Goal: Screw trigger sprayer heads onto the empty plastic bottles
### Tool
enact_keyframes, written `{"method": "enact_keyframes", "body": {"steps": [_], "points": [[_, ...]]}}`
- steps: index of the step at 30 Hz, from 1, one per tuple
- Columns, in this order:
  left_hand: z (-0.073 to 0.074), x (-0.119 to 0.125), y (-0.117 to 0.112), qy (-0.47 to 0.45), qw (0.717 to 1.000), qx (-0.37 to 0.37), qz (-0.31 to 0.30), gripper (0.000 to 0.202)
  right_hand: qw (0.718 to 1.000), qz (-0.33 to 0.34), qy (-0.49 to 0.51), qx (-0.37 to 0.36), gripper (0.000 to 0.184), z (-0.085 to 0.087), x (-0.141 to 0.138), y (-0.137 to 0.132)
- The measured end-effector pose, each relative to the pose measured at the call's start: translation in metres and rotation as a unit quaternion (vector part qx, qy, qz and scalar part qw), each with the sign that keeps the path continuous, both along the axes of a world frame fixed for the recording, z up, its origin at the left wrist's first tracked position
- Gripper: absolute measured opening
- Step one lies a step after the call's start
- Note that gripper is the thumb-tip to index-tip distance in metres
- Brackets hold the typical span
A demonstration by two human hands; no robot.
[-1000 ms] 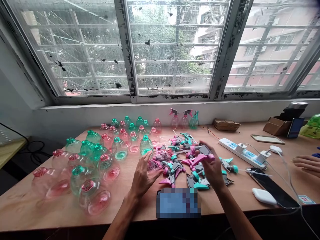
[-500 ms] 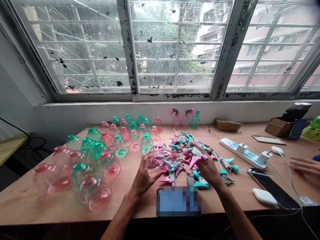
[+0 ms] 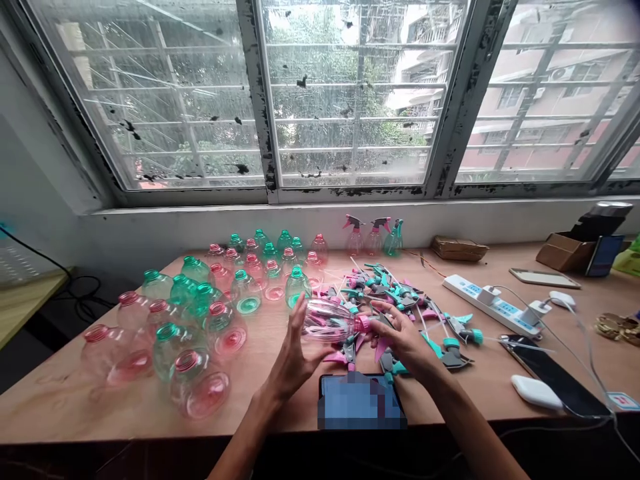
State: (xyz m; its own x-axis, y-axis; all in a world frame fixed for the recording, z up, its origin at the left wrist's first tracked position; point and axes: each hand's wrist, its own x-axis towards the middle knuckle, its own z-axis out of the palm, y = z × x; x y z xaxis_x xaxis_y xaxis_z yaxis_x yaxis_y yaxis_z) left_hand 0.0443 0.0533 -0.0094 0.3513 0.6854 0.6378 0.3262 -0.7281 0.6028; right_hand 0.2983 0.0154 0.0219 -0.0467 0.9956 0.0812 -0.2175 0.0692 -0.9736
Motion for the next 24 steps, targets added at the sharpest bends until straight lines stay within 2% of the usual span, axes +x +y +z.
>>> {"method": "enact_keyframes", "body": {"steps": [2,3,5,7,10,12,15,17,19,21,24], "points": [[-0.001,0.002,-0.013,-0.062,0.996,-0.052,-0.026,0.116,0.999,-0.003,0.003,-0.032,0.059,-0.004,-0.003,-0.010],[-0.002,0.002,-0.019,-0.092,0.992,-0.079,-0.035,0.111,0.999,0.004,0.000,-0.043,0.052,-0.007,-0.002,-0.018],[-0.004,0.000,-0.033,-0.106,0.988,-0.111,-0.034,0.084,0.998,0.025,0.003,-0.060,0.041,-0.013,-0.001,-0.036],[-0.007,-0.003,-0.044,-0.074,0.993,-0.084,-0.026,0.069,0.996,0.044,0.019,-0.081,0.038,-0.021,0.000,-0.056],[-0.014,-0.008,-0.055,-0.045,0.998,0.003,-0.040,0.069,0.995,0.028,0.030,-0.092,0.040,-0.031,-0.001,-0.076],[-0.020,-0.008,-0.058,-0.050,0.996,0.019,-0.065,0.067,0.996,0.002,0.020,-0.085,0.046,-0.035,-0.003,-0.081],[-0.024,-0.002,-0.060,-0.077,0.989,-0.084,-0.094,0.082,0.998,-0.030,-0.005,-0.056,0.047,-0.034,-0.006,-0.077],[-0.024,0.003,-0.061,-0.121,0.971,-0.169,-0.117,0.103,0.999,-0.037,-0.020,-0.031,0.043,-0.033,-0.005,-0.071],[-0.022,0.007,-0.060,-0.177,0.950,-0.220,-0.135,0.112,0.999,-0.030,-0.032,-0.010,0.039,-0.034,-0.003,-0.064],[-0.020,0.009,-0.058,-0.207,0.934,-0.258,-0.133,0.101,0.999,-0.019,-0.035,0.007,0.038,-0.038,0.000,-0.056],[-0.020,0.009,-0.053,-0.182,0.930,-0.300,-0.112,0.081,1.000,0.001,-0.023,0.014,0.041,-0.048,0.007,-0.048]]}}
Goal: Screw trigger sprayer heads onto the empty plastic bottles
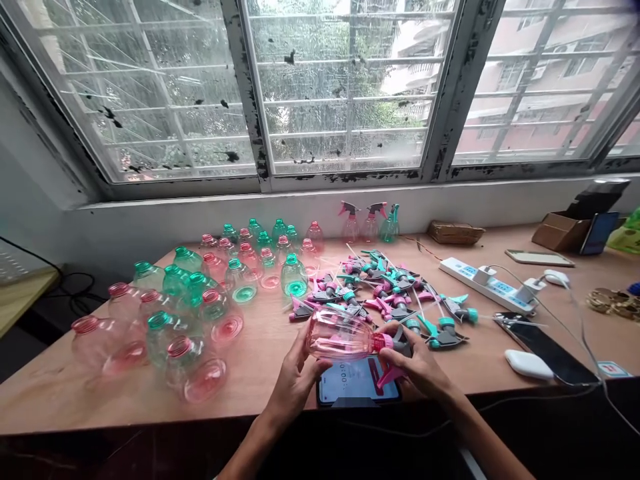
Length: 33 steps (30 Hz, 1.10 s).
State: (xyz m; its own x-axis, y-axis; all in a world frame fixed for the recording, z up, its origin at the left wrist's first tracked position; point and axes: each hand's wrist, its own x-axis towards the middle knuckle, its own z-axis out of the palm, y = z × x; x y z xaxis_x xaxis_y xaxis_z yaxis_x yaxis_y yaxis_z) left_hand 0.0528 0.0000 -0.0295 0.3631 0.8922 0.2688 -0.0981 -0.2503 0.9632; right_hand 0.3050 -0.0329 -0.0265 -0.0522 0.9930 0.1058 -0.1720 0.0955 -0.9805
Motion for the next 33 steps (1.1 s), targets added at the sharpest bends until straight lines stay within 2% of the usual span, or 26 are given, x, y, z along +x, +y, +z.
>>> {"method": "enact_keyframes", "body": {"steps": [6,11,15,19,23,25,27,29,31,33], "points": [[-0.005,-0.003,0.003,0.063,0.996,0.058,0.028,0.065,1.000,0.008,0.007,-0.012,0.039,-0.010,0.005,0.005],[-0.003,-0.003,0.001,0.029,0.999,0.037,0.003,0.083,0.999,-0.033,-0.032,0.014,0.036,-0.008,0.003,0.008],[-0.001,-0.003,0.000,0.028,0.999,0.031,-0.014,0.078,0.998,-0.040,-0.043,0.015,0.036,-0.014,0.006,0.006],[0.000,-0.003,-0.001,0.129,0.986,0.105,-0.011,0.073,0.999,-0.028,-0.014,0.012,0.033,-0.023,0.013,0.003],[-0.002,-0.002,-0.004,0.189,0.965,0.182,0.009,0.063,0.998,-0.060,0.030,-0.007,0.036,-0.029,0.016,0.003],[-0.002,-0.002,-0.006,0.195,0.964,0.178,0.011,0.066,0.997,-0.064,0.031,-0.018,0.037,-0.027,0.016,0.002],[-0.002,-0.002,-0.007,0.194,0.968,0.161,0.006,0.081,0.998,-0.058,0.010,-0.019,0.036,-0.024,0.015,0.002],[-0.002,-0.003,-0.006,0.200,0.966,0.162,0.027,0.093,0.998,-0.054,-0.009,-0.015,0.034,-0.021,0.013,0.001],[-0.003,-0.003,-0.004,0.225,0.953,0.193,0.063,0.095,0.999,-0.051,-0.011,-0.014,0.032,-0.020,0.013,0.001],[-0.004,-0.003,-0.003,0.257,0.932,0.240,0.086,0.089,0.999,-0.049,-0.004,-0.012,0.032,-0.022,0.013,0.002]]}}
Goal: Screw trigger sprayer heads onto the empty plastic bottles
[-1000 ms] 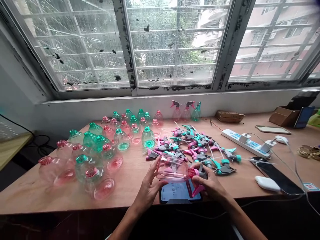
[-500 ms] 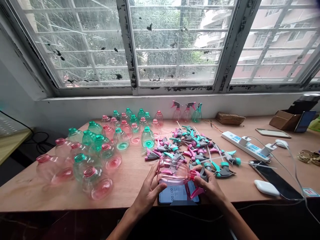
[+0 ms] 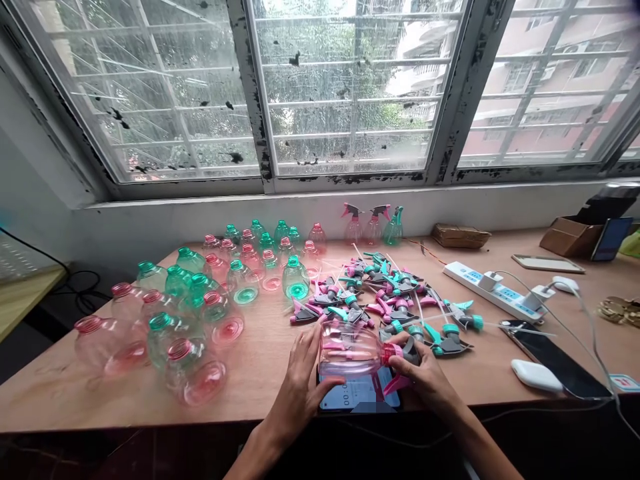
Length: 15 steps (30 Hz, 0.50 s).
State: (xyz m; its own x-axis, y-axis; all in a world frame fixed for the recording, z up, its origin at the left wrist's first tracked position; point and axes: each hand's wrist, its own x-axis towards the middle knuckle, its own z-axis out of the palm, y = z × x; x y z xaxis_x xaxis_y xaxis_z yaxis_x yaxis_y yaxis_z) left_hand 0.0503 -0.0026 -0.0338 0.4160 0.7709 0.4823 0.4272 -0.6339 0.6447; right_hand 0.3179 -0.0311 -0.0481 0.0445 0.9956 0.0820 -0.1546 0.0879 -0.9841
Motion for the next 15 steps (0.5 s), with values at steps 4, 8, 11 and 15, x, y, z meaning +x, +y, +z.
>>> {"method": "enact_keyframes", "body": {"steps": [4,8,11,15], "points": [[-0.002,-0.001,0.001,0.008,0.998,0.059,0.001,0.064,1.000,0.030,0.002,0.007,0.029,-0.004,0.001,0.001],[0.002,-0.004,0.000,-0.058,0.996,-0.039,-0.050,0.096,0.999,0.051,0.008,-0.001,0.031,-0.002,0.001,0.001],[0.007,-0.005,0.001,-0.082,0.990,-0.087,-0.072,0.088,0.999,0.052,0.012,-0.013,0.035,0.002,-0.001,-0.001],[0.009,-0.004,0.003,-0.081,0.992,-0.066,-0.068,0.056,0.998,0.055,0.010,-0.018,0.033,0.004,-0.001,-0.002]]}}
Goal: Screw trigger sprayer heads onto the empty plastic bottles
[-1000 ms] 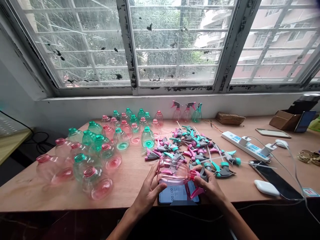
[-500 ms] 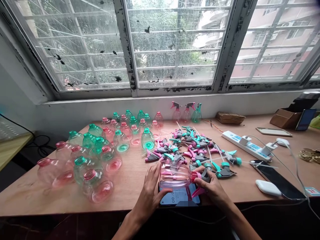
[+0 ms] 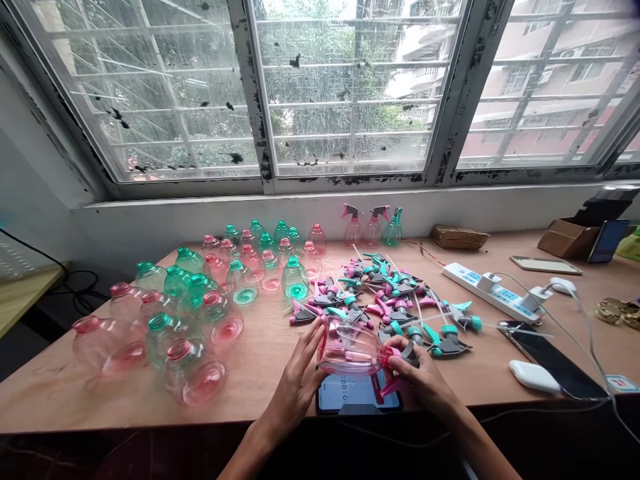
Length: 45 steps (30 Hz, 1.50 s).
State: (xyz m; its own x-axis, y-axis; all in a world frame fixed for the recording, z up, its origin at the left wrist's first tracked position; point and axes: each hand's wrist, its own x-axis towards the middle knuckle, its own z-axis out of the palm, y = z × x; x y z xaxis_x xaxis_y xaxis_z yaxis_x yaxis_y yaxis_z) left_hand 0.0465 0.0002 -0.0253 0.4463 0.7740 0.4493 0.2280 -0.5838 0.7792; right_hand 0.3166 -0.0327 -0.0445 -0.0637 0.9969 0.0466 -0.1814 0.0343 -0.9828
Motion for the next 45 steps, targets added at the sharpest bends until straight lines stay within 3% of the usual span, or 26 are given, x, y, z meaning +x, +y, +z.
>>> {"method": "enact_keyframes", "body": {"steps": [3,7,11,18,23,35,40,45], "points": [[-0.0024,0.0003,-0.0003,-0.027,0.999,-0.040,-0.003,0.058,1.000,0.006,-0.001,0.010,0.030,0.0000,-0.0001,-0.0006],[-0.0036,-0.0012,0.0010,-0.119,0.979,-0.157,-0.049,0.093,1.000,0.014,0.006,0.005,0.031,0.0006,-0.0013,-0.0009],[-0.0017,-0.0029,0.0026,-0.131,0.967,-0.208,-0.062,0.080,0.999,0.023,0.029,-0.016,0.035,-0.0008,-0.0023,-0.0004],[-0.0003,-0.0026,-0.0001,-0.105,0.975,-0.187,-0.064,0.069,1.000,0.000,0.016,0.005,0.028,-0.0030,-0.0021,0.0015],[-0.0073,-0.0009,0.0057,-0.204,0.950,-0.211,-0.107,0.089,0.998,-0.044,-0.025,0.027,0.032,-0.0016,-0.0033,0.0016],[-0.0052,0.0000,0.0041,-0.178,0.953,-0.230,-0.090,0.061,0.999,-0.026,-0.020,0.025,0.032,-0.0028,-0.0036,0.0024],[-0.0070,-0.0004,0.0027,-0.183,0.954,-0.223,-0.080,0.084,1.000,-0.003,-0.016,0.023,0.031,-0.0058,-0.0037,0.0021],[-0.0069,0.0008,0.0057,-0.196,0.958,-0.200,-0.066,0.085,0.999,-0.012,-0.017,0.029,0.030,-0.0084,-0.0022,0.0050]]}}
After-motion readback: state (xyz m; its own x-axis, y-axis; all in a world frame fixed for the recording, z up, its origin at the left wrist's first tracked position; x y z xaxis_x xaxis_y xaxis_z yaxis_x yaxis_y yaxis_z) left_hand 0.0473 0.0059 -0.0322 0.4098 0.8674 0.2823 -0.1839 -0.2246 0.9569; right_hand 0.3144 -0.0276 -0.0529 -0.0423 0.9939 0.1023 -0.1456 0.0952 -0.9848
